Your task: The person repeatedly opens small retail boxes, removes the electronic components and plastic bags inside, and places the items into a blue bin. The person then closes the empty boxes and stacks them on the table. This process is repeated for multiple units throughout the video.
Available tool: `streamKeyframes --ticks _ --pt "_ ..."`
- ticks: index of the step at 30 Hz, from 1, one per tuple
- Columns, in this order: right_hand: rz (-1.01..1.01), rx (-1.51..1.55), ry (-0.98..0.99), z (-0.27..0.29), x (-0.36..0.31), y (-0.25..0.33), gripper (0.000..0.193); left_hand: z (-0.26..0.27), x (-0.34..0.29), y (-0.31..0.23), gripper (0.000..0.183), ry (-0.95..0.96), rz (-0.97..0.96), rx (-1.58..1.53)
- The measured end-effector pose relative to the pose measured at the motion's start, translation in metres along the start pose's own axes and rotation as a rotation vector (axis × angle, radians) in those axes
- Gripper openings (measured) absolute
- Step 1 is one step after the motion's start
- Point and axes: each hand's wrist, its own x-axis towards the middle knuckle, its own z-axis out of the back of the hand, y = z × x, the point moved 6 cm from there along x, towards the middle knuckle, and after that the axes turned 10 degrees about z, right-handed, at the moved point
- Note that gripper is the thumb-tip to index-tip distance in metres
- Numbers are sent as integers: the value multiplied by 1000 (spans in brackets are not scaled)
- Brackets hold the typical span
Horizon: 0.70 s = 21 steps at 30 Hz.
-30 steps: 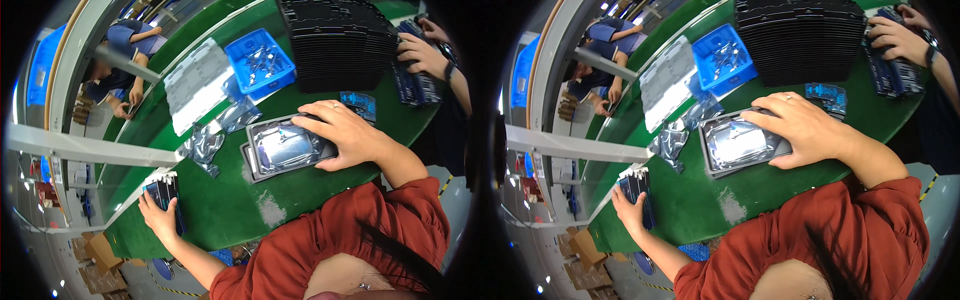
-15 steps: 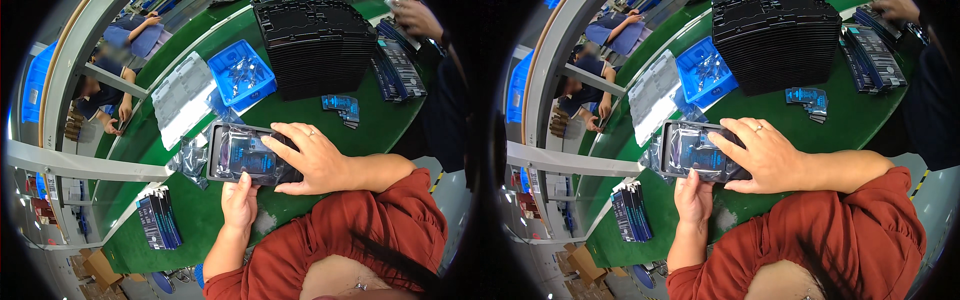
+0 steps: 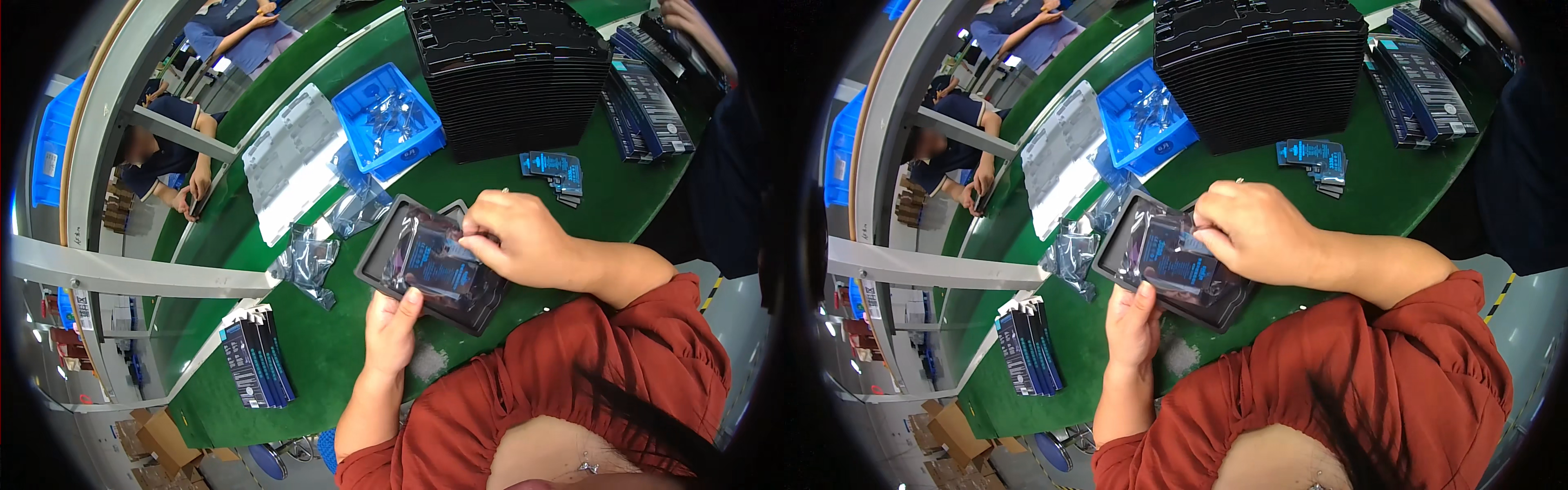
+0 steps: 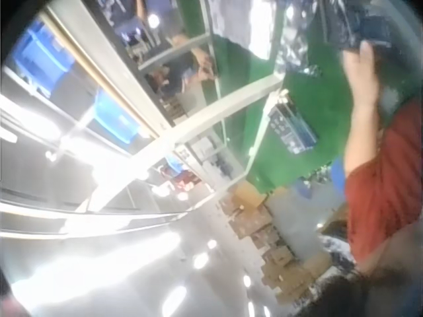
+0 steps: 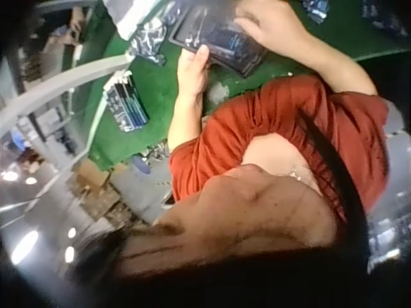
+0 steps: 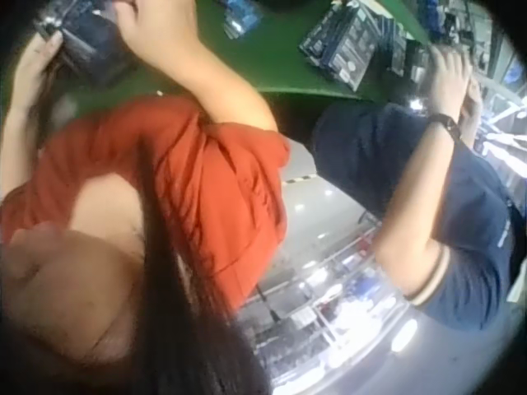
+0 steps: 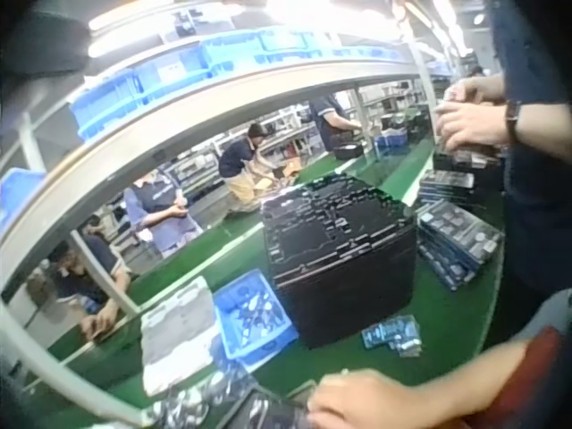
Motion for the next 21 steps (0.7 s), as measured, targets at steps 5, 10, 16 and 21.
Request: streamKeyframes --ticks 5,10,16,21 --pt "-339 693 -215 16 -4 -34 8 28 1 -21 45 -121 -48 -127" --pt "-346 828 -383 25 -7 -54 7 72 -6 -37 36 -271 -113 -181" --pt "-354 890 -361 25 -6 -57 8 70 -2 -22 32 -263 -59 -232" --pt "-386 879 -358 21 -9 -61 10 44 4 -14 33 -240 7 -281"
